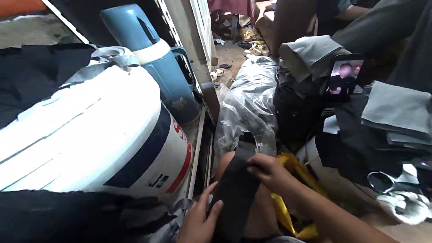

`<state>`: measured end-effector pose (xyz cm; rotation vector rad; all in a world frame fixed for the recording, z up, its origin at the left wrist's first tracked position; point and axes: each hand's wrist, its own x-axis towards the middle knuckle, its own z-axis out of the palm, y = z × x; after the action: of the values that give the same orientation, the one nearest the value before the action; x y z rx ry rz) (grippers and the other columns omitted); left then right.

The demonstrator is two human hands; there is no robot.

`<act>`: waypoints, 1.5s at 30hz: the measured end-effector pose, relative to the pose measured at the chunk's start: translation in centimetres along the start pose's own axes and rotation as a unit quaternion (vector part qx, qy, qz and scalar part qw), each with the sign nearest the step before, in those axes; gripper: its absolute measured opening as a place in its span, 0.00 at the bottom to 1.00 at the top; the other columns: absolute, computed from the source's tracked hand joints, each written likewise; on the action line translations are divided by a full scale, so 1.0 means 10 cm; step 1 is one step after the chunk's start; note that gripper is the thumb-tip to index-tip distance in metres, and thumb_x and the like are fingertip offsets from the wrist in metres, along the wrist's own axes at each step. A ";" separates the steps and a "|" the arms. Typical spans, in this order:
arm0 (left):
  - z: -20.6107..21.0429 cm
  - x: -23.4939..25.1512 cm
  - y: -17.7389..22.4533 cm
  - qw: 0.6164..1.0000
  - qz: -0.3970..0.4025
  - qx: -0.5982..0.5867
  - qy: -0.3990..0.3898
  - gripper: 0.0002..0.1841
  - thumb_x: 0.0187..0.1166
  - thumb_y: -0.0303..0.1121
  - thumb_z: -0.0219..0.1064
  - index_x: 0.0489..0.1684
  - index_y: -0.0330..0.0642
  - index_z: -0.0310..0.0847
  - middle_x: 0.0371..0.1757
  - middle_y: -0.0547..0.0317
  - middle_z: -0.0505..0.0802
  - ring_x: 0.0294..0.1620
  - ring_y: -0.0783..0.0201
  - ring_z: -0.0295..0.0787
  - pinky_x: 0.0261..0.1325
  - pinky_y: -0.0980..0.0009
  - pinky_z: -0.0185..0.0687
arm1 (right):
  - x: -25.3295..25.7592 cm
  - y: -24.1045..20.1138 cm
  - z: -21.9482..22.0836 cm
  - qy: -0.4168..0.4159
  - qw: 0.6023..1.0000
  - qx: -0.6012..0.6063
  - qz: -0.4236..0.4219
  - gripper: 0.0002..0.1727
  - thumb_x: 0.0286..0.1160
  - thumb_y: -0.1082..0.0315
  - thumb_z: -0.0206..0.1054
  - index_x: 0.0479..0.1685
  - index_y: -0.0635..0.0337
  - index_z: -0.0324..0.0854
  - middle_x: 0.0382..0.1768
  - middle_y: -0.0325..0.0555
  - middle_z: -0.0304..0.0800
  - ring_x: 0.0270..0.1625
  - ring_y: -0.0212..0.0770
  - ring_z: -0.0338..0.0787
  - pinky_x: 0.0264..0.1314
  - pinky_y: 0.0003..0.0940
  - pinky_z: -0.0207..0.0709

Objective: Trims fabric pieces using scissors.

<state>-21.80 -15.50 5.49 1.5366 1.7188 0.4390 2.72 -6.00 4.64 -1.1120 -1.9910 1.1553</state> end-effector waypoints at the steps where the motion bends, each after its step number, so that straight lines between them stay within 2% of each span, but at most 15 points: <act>1: 0.02 0.00 -0.03 1.000 0.019 -0.010 0.019 0.32 0.85 0.42 0.63 0.88 0.40 0.64 0.57 0.37 0.93 0.54 0.39 0.91 0.62 0.37 0.80 | 0.06 -0.01 -0.04 0.012 1.000 0.007 0.009 0.15 0.84 0.69 0.61 0.57 0.72 0.86 0.54 0.61 0.90 0.59 0.49 0.89 0.69 0.42 0.78; 3: 0.04 0.01 -0.08 0.997 0.054 -0.012 0.046 0.33 0.84 0.42 0.63 0.87 0.38 0.64 0.55 0.42 0.94 0.52 0.44 0.92 0.62 0.39 0.81 | 0.19 0.05 -0.10 -0.007 0.997 0.029 0.072 0.16 0.87 0.68 0.58 0.60 0.70 0.84 0.57 0.60 0.89 0.60 0.47 0.87 0.70 0.41 0.77; 5: 0.04 0.02 -0.09 0.997 0.057 0.002 0.058 0.33 0.84 0.43 0.63 0.86 0.36 0.66 0.53 0.42 0.95 0.56 0.40 0.91 0.68 0.34 0.74 | 0.28 0.19 -0.08 -0.050 0.988 0.056 0.135 0.19 0.89 0.67 0.58 0.68 0.70 0.79 0.64 0.62 0.86 0.66 0.49 0.86 0.74 0.44 0.75; 8: 0.06 0.04 -0.15 0.997 0.045 0.019 0.065 0.31 0.85 0.44 0.62 0.84 0.36 0.69 0.44 0.44 0.95 0.51 0.40 0.89 0.69 0.31 0.69 | 0.25 0.35 0.00 -0.045 0.980 0.130 0.142 0.23 0.85 0.68 0.61 0.76 0.68 0.73 0.65 0.60 0.85 0.65 0.44 0.87 0.72 0.40 0.78; 10: 0.07 0.03 -0.17 0.996 0.045 -0.013 0.078 0.29 0.84 0.40 0.63 0.82 0.36 0.71 0.44 0.44 0.94 0.48 0.46 0.90 0.64 0.38 0.76 | 0.22 0.37 0.01 -0.032 0.976 0.165 0.140 0.26 0.82 0.71 0.62 0.80 0.66 0.70 0.63 0.57 0.85 0.60 0.41 0.88 0.67 0.38 0.80; 12: 0.07 0.01 -0.17 0.991 0.059 -0.062 0.099 0.26 0.82 0.34 0.66 0.78 0.33 0.74 0.55 0.41 0.92 0.44 0.57 0.91 0.54 0.55 0.86 | 0.20 0.36 0.01 -0.014 0.973 0.181 0.144 0.30 0.80 0.72 0.64 0.83 0.64 0.66 0.57 0.56 0.87 0.54 0.40 0.88 0.63 0.38 0.81; 14: 0.08 -0.01 -0.15 0.986 0.068 -0.111 0.107 0.25 0.80 0.30 0.67 0.76 0.29 0.75 0.63 0.37 0.89 0.48 0.62 0.90 0.56 0.65 0.86 | 0.19 0.37 0.00 -0.001 0.967 0.201 0.155 0.34 0.78 0.71 0.67 0.85 0.64 0.63 0.56 0.55 0.88 0.53 0.40 0.89 0.62 0.38 0.83; 17: 0.15 -0.03 -0.19 0.981 0.079 -0.138 0.107 0.26 0.80 0.28 0.67 0.76 0.24 0.72 0.63 0.37 0.88 0.47 0.68 0.90 0.56 0.71 0.86 | 0.15 0.42 0.01 0.024 0.952 0.250 0.174 0.35 0.75 0.72 0.70 0.83 0.67 0.63 0.54 0.54 0.87 0.50 0.37 0.89 0.58 0.35 0.84; 20: 0.26 -0.07 -0.27 0.974 0.089 -0.156 0.139 0.24 0.80 0.26 0.65 0.72 0.18 0.72 0.52 0.42 0.91 0.41 0.77 0.87 0.53 0.77 0.84 | 0.08 0.45 0.07 0.043 0.941 0.286 0.177 0.29 0.74 0.75 0.69 0.76 0.69 0.67 0.48 0.47 0.87 0.44 0.32 0.88 0.52 0.30 0.84; 25: 0.31 -0.16 -0.29 0.944 0.109 -0.232 0.206 0.19 0.78 0.20 0.62 0.64 0.15 0.72 0.47 0.62 0.91 0.40 0.89 0.85 0.50 0.85 0.84 | -0.04 0.41 0.21 0.097 0.922 0.320 0.197 0.28 0.72 0.74 0.72 0.73 0.69 0.70 0.44 0.45 0.89 0.42 0.31 0.90 0.50 0.29 0.85; 28: 0.27 -0.21 -0.28 0.949 0.109 -0.225 0.191 0.20 0.78 0.20 0.62 0.65 0.14 0.71 0.50 0.58 0.91 0.42 0.88 0.86 0.52 0.84 0.84 | -0.06 0.39 0.26 0.124 0.921 0.317 0.188 0.25 0.71 0.73 0.72 0.68 0.70 0.73 0.43 0.45 0.89 0.41 0.32 0.89 0.48 0.29 0.85; 31: 0.30 -0.20 -0.33 0.941 0.120 -0.237 0.209 0.22 0.78 0.20 0.62 0.68 0.15 0.67 0.47 0.63 0.90 0.41 0.88 0.85 0.52 0.83 0.84 | -0.10 0.37 0.28 0.117 0.932 0.297 0.170 0.19 0.73 0.72 0.70 0.60 0.70 0.75 0.45 0.46 0.84 0.42 0.33 0.87 0.46 0.30 0.84; 33: 0.30 -0.18 -0.35 0.937 0.114 -0.253 0.213 0.26 0.79 0.20 0.60 0.75 0.16 0.59 0.46 0.68 0.88 0.39 0.88 0.84 0.49 0.84 0.84 | -0.11 0.40 0.28 0.105 0.940 0.281 0.161 0.15 0.75 0.71 0.68 0.57 0.68 0.75 0.46 0.46 0.82 0.41 0.34 0.86 0.44 0.30 0.83; 36: 0.33 -0.17 -0.35 0.932 0.092 -0.267 0.228 0.33 0.79 0.20 0.58 0.83 0.19 0.47 0.36 0.73 0.88 0.33 0.86 0.84 0.41 0.82 0.84 | -0.07 0.37 0.24 0.097 0.948 0.254 0.163 0.13 0.78 0.72 0.65 0.56 0.67 0.73 0.48 0.48 0.81 0.45 0.36 0.85 0.45 0.32 0.82; 45: 0.39 -0.09 -0.27 0.931 0.100 -0.191 0.296 0.49 0.71 0.20 0.70 0.86 0.15 0.31 0.31 0.63 0.89 0.30 0.84 0.87 0.41 0.82 0.87 | -0.02 0.41 0.30 0.152 0.943 0.247 0.160 0.09 0.76 0.76 0.65 0.50 0.66 0.72 0.45 0.47 0.81 0.40 0.35 0.85 0.42 0.31 0.83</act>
<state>-20.79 -17.89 1.36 1.3672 1.7612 1.3728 1.97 -6.25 -0.37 -1.2712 -1.2178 1.4428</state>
